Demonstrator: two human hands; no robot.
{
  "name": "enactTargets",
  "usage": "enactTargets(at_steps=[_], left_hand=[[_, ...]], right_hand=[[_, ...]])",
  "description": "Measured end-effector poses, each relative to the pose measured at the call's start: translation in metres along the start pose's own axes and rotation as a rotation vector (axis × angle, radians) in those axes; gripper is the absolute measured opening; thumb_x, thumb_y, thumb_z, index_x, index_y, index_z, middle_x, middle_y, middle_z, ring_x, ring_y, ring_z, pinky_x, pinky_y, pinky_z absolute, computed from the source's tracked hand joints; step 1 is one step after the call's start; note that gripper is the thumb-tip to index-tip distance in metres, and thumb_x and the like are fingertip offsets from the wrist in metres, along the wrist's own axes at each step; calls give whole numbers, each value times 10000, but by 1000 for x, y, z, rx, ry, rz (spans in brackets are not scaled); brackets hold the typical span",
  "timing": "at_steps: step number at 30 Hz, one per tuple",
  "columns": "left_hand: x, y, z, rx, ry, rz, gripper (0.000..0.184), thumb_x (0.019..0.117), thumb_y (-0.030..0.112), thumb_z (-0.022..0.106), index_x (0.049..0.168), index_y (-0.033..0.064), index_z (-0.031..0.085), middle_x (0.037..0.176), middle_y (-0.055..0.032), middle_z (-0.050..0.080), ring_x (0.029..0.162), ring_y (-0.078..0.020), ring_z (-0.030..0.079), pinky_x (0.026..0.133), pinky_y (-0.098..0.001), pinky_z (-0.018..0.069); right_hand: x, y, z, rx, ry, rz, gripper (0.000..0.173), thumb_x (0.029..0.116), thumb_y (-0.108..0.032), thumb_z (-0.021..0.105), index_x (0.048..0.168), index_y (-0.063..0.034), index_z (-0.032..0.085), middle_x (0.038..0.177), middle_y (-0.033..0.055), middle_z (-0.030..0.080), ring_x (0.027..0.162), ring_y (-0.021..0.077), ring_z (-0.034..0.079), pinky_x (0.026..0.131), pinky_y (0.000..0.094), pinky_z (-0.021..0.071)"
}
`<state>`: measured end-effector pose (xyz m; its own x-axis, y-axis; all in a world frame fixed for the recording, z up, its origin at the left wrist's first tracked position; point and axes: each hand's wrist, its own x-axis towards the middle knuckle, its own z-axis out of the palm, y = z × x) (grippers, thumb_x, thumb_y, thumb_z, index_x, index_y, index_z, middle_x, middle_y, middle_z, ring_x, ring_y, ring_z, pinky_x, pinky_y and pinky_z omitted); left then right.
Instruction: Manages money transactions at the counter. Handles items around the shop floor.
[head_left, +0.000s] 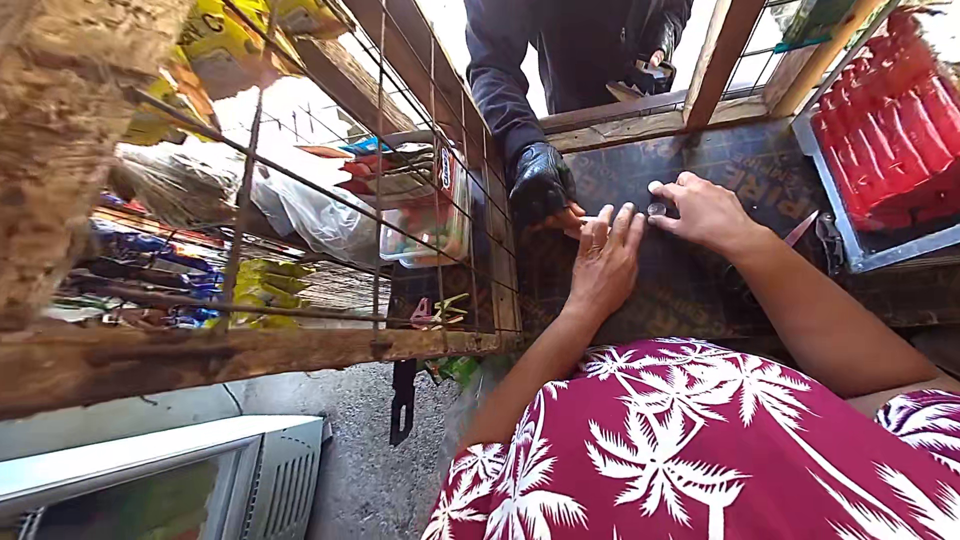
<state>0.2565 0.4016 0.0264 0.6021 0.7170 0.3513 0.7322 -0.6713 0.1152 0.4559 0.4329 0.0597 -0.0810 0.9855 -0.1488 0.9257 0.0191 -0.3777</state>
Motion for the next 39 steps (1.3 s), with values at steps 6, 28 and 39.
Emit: enactTargets(at_steps=[6,28,39], left_hand=[[-8,-14,-3,80,11,-72,360,1014,4,517,1358,19,624,1367,-170,629,1326,-351,552,1106,-444,421],[-55,-9,-8,90,200,-159,121,958,89,643,972,89,763,1276,-112,686,1227,-310,614,1050,-462,452],[-70,4,-13,115,384,-145,95,988,49,627,1028,88,704,947,-70,739,1087,-262,680,1172,-567,289]], right_hand=[[18,5,-1,14,-13,-48,397,986,-322,702,1294,-76,655,1177,255,624,1044,464,646,826,655,508],[35,5,-7,64,-2,-192,296,956,-47,663,1231,63,653,1222,313,604,1163,453,601,1035,566,459],[-19,9,-20,161,202,-289,321,1003,-148,630,1291,-7,646,1489,244,496,1295,359,579,1004,463,539]])
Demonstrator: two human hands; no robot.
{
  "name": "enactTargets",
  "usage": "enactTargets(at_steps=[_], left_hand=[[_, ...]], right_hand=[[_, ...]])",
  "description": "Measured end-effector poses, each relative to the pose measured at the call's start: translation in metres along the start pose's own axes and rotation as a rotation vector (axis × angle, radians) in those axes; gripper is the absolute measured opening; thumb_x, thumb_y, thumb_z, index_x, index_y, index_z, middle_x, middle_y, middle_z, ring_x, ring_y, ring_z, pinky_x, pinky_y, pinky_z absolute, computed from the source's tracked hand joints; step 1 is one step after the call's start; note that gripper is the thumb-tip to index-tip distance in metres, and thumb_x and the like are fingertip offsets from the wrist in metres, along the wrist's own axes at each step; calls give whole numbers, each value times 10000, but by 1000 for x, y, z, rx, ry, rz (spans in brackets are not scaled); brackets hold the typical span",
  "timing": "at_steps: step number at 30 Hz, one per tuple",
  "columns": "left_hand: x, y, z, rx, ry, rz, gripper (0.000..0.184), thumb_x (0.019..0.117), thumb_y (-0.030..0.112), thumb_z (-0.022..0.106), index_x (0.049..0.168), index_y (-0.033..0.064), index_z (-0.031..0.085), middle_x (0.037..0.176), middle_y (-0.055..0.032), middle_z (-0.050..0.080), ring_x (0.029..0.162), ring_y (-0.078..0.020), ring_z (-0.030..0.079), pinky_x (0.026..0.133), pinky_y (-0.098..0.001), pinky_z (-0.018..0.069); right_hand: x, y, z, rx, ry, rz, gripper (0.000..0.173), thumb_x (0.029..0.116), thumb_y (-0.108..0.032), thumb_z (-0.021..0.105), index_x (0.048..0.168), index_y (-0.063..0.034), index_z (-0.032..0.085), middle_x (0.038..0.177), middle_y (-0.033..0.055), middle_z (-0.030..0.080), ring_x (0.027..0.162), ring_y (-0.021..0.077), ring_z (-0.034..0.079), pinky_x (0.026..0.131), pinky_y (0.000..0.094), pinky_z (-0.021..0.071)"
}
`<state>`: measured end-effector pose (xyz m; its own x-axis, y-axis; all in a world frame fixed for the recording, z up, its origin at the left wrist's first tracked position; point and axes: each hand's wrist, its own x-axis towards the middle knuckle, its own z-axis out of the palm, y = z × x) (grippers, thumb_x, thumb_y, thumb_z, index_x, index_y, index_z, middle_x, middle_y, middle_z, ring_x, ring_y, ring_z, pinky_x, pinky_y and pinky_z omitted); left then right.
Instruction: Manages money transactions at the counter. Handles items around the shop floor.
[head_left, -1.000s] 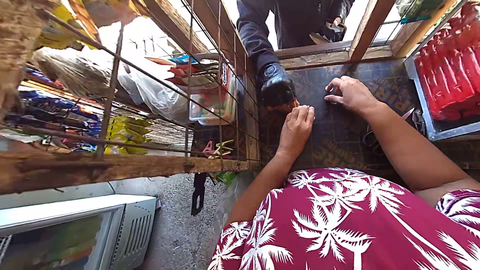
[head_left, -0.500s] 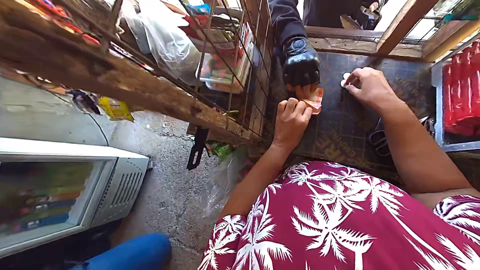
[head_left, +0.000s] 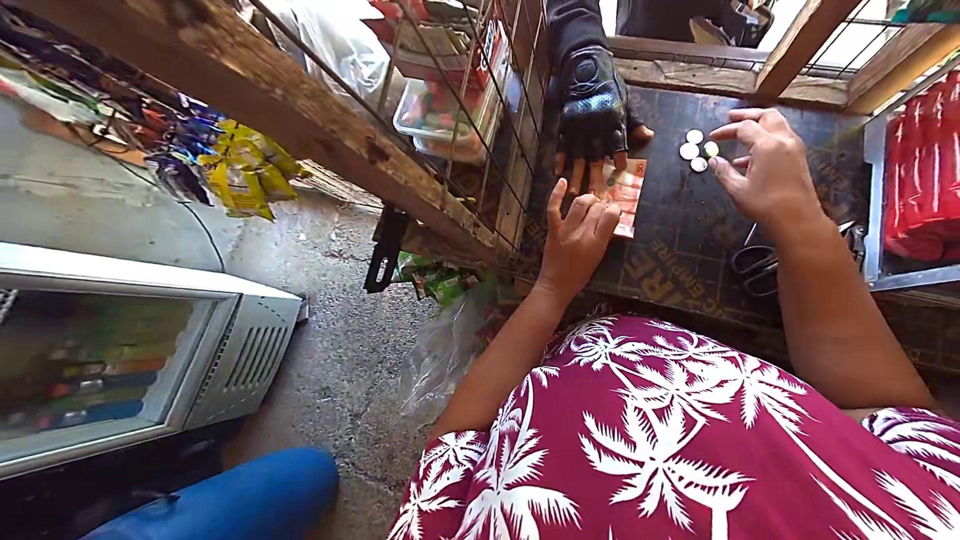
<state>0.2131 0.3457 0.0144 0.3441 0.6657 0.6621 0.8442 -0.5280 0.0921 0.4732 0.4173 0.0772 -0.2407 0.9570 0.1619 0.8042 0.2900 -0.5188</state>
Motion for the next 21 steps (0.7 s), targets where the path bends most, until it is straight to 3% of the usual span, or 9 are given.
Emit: enactTargets(at_steps=[3,5,8,10,13,15,16,18,21], left_hand=[[-12,1,-4,91,55,47,111,971,83,655,1004,141,744,918,-64,693,1030,-269,646,1156,-583,273],[-18,2,-6,124,72,50,97,958,111,676,970,185,738,1028,-51,687,1133,-271,611,1166,-598,235],[-25,5,-12,119,85,35,41,963,197,688,977,208,724,1188,-54,691,1287,-301,551,1184,-625,177],[-30,12,-22,27,89,3,91,984,234,653,980,183,728,1179,-66,703,1286,-307,559,1187,-621,188],[-40,26,-44,-233,114,-101,142,914,256,697,931,131,764,1069,-67,739,1218,-299,610,1192,-618,226],[-49,30,-57,-336,167,-156,120,885,258,741,864,141,757,1011,-47,742,1172,-260,630,1179,-557,298],[-54,30,-63,-376,185,-173,130,900,256,740,861,134,765,1018,-55,747,1155,-255,643,1151,-524,361],[-69,27,-75,-439,216,-191,167,931,236,712,866,97,775,1023,-97,744,1126,-278,657,1081,-483,437],[-102,19,-102,-484,287,-283,191,919,199,701,829,56,790,1021,-136,738,1128,-320,642,1066,-473,427]], right_hand=[[-30,-17,11,-42,75,-117,415,1003,-36,518,1411,-29,589,1507,289,465,1394,474,449,1129,587,396],[-48,-31,28,-88,19,-192,541,975,66,484,1472,-134,562,1558,281,414,1443,520,367,1116,680,358],[-67,-39,59,-122,-105,-311,637,878,134,572,1365,-264,671,1624,208,367,1485,516,300,1115,741,292],[-73,-42,68,-68,-108,-404,525,887,13,600,1350,-219,685,1620,184,387,1503,487,287,1145,741,238],[-81,-50,69,156,-80,-564,528,892,-306,650,1403,-174,628,1550,86,508,1496,380,354,1171,696,252],[-91,-59,78,288,-33,-643,328,968,-331,663,1232,-143,712,1345,65,683,1395,317,514,1182,650,284],[-97,-65,84,310,0,-666,266,992,-298,656,1138,-95,749,1244,112,725,1326,343,576,1171,646,301],[-110,-82,97,299,54,-689,254,995,-240,652,1040,-17,763,1158,192,739,1266,409,606,1161,617,320],[-123,-108,118,285,80,-759,288,969,-230,652,879,27,746,1088,237,745,1242,472,602,1162,582,315]])
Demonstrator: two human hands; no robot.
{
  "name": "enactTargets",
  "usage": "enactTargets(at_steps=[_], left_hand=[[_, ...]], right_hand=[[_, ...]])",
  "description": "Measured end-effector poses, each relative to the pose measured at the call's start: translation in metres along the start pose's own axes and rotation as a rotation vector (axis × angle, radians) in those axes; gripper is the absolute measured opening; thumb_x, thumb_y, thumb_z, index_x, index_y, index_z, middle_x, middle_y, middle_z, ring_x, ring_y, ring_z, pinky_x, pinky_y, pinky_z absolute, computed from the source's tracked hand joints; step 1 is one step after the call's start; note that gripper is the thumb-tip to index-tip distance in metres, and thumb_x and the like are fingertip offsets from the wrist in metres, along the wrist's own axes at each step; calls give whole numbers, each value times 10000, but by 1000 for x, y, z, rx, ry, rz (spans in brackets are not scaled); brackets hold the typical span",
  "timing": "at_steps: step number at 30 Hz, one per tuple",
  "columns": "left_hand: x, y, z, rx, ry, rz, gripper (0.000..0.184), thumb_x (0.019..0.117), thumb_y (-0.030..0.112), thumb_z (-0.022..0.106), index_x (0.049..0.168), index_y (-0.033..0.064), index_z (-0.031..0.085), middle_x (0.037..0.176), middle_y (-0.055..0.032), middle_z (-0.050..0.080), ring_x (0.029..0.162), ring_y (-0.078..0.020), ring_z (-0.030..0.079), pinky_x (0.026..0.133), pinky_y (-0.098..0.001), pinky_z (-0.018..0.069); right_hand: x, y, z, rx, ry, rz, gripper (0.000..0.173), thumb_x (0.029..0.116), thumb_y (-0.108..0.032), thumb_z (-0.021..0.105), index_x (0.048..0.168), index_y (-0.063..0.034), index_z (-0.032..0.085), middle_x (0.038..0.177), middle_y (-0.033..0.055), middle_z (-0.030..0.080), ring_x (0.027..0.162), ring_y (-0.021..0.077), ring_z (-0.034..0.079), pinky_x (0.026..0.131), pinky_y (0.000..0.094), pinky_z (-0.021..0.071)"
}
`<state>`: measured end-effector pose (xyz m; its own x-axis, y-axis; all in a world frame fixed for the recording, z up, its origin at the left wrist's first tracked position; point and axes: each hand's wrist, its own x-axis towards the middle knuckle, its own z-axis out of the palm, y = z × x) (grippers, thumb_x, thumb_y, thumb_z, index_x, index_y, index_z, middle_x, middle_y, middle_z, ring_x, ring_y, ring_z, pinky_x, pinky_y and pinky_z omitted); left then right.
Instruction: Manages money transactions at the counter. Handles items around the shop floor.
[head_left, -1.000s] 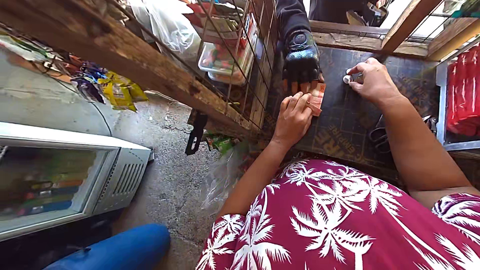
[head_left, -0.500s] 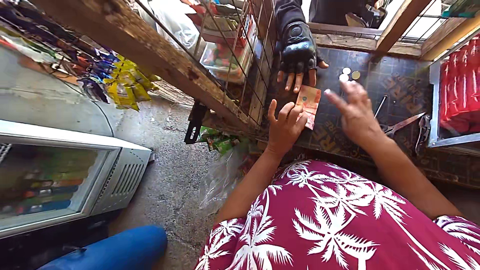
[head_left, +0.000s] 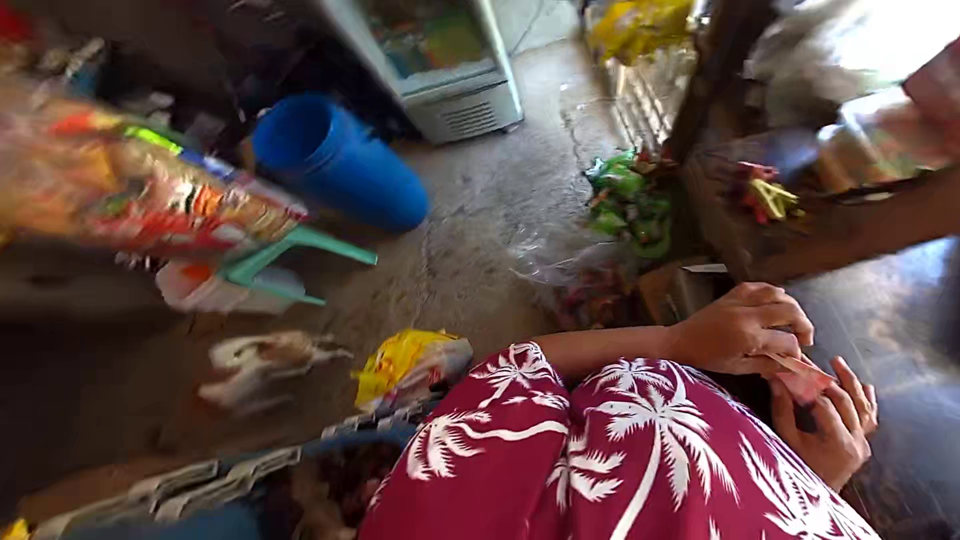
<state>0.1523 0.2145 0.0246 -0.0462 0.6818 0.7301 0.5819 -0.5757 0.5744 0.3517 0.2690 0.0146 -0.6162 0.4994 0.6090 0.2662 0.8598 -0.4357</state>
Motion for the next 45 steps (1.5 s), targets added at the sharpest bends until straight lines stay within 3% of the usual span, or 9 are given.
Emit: enactTargets(at_steps=[6,8,10,12,16,24,33,37,45], left_hand=[[-56,-4,-78,-245,98,-596,308,1010,158,576,940,-80,759,1039,-174,708,1087,-235,607,1010,-404,424],[-74,-3,-109,-452,50,-898,275,1028,157,578,992,-82,709,1003,-106,671,933,-83,599,879,-265,484],[-95,-3,-138,-554,-57,-1030,254,1033,142,576,957,-82,670,882,-68,633,762,-42,538,734,-241,459],[-117,-5,-170,-550,-155,-975,196,1009,43,575,1048,-124,669,952,-151,669,815,-106,584,769,-273,487],[-158,-13,-244,-409,-109,-995,262,982,54,632,1175,-122,655,1117,-253,680,1026,-281,661,933,-422,516],[-234,-11,-332,-304,249,-1263,277,1013,95,594,1201,-100,649,1163,-218,673,1029,-219,645,944,-385,507],[-267,-7,-383,-401,596,-1174,338,1042,157,558,1270,-87,607,1195,-190,658,998,-146,637,906,-305,515],[-297,-12,-450,-405,666,-1089,344,1011,111,595,1293,-87,607,1198,-206,662,1015,-184,644,899,-321,517],[-399,26,-636,-146,1028,-1027,222,939,95,712,1064,-86,680,910,-102,694,815,-80,629,803,-268,525]], right_hand=[[47,-25,48,354,-252,-183,398,988,-301,655,713,-16,616,1312,251,656,1421,403,461,1218,523,271],[70,-45,76,594,-363,-209,327,1018,-324,637,790,-92,611,1386,89,644,1468,233,434,1257,459,259],[89,-78,111,753,-404,-207,271,1049,-337,595,888,-137,681,1194,-29,740,1303,124,598,1207,397,377],[105,-116,149,784,-390,-185,269,1066,-326,564,931,-125,682,990,-86,710,994,-20,660,942,202,539],[130,-191,212,807,-271,-112,262,1065,-253,565,848,-107,585,791,-141,561,755,-137,535,706,63,457],[149,-237,272,793,-546,36,100,929,-70,686,886,-23,608,782,-142,624,705,-134,582,675,67,511],[183,-283,370,853,-958,95,103,945,-88,666,906,-106,572,747,-173,607,650,-102,586,627,96,524],[195,-348,445,886,-1062,-19,104,937,-103,677,912,-116,577,762,-180,619,668,-105,595,641,94,528],[209,-562,588,969,-1210,-335,132,992,-136,620,916,-34,581,763,-142,596,677,-117,572,649,89,505]])
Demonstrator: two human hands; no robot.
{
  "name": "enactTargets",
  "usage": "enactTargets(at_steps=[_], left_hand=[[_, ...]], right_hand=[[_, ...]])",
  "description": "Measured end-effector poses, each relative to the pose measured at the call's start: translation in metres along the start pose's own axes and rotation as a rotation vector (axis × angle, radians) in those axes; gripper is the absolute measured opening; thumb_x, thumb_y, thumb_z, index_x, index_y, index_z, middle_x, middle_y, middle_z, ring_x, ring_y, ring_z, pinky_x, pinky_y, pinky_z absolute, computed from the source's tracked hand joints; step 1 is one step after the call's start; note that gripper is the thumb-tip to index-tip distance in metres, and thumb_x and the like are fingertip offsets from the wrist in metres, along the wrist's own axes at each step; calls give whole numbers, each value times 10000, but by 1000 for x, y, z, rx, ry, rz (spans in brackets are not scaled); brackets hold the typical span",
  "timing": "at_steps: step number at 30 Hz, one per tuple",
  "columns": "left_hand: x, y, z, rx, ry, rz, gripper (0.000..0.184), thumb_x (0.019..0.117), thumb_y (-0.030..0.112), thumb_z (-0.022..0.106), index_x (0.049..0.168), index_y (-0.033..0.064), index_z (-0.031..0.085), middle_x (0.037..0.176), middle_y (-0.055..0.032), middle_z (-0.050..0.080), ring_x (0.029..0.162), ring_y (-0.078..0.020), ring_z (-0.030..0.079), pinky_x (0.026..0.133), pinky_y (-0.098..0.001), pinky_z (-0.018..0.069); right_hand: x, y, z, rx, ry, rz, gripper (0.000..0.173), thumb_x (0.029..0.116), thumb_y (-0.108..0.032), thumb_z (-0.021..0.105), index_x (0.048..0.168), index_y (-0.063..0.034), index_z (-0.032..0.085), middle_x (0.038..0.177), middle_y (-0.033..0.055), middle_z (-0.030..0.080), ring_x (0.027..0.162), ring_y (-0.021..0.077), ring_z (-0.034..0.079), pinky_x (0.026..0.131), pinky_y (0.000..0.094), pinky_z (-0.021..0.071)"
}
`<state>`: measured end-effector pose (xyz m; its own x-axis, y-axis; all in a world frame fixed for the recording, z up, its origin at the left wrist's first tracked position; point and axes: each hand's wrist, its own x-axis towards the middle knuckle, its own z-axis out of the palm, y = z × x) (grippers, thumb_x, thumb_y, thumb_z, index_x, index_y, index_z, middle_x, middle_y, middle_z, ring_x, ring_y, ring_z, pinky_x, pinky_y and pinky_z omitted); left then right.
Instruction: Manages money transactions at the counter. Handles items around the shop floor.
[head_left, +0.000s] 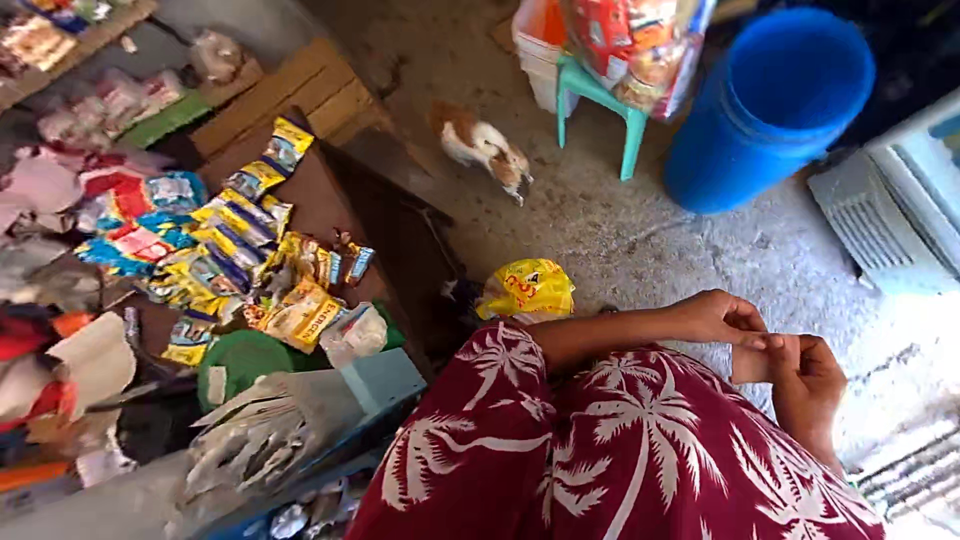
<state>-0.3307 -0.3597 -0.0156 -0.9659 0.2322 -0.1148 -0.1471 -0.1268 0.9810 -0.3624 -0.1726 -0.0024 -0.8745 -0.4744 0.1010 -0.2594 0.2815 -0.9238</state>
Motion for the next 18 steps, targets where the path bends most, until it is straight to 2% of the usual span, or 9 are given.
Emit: enactTargets(at_steps=[5,8,10,13,18], left_hand=[[-15,22,-92,-11,400,90,171,945,52,681,1035,-94,681,886,-107,692,807,-72,637,793,-256,536],[-31,28,-128,-129,653,66,159,965,17,646,1061,-109,652,923,-111,674,836,-75,631,827,-261,542],[-36,27,-152,-211,803,55,160,961,19,644,1070,-98,645,936,-92,666,849,-69,626,835,-265,541],[-35,23,-194,-243,967,75,152,951,40,664,1054,-72,654,917,-42,659,827,-35,614,807,-233,530],[-13,19,-234,-276,1204,174,251,964,66,644,1132,-119,622,992,-117,666,872,-82,631,832,-268,537]], right_hand=[[124,-7,54,107,-405,-157,162,985,-215,667,994,-61,619,896,-110,669,765,-59,636,705,153,563],[184,-10,93,114,-645,-204,215,950,-199,698,991,7,653,993,11,668,831,15,653,742,208,581],[219,-13,120,103,-757,-217,196,932,-171,707,962,17,664,979,38,671,817,29,651,736,210,578],[276,-16,166,154,-908,-228,120,918,-115,717,931,-17,649,947,-2,664,770,10,640,704,187,572],[376,-42,232,100,-1213,-319,142,919,-140,717,924,-46,610,792,-94,636,682,-52,597,662,151,536]])
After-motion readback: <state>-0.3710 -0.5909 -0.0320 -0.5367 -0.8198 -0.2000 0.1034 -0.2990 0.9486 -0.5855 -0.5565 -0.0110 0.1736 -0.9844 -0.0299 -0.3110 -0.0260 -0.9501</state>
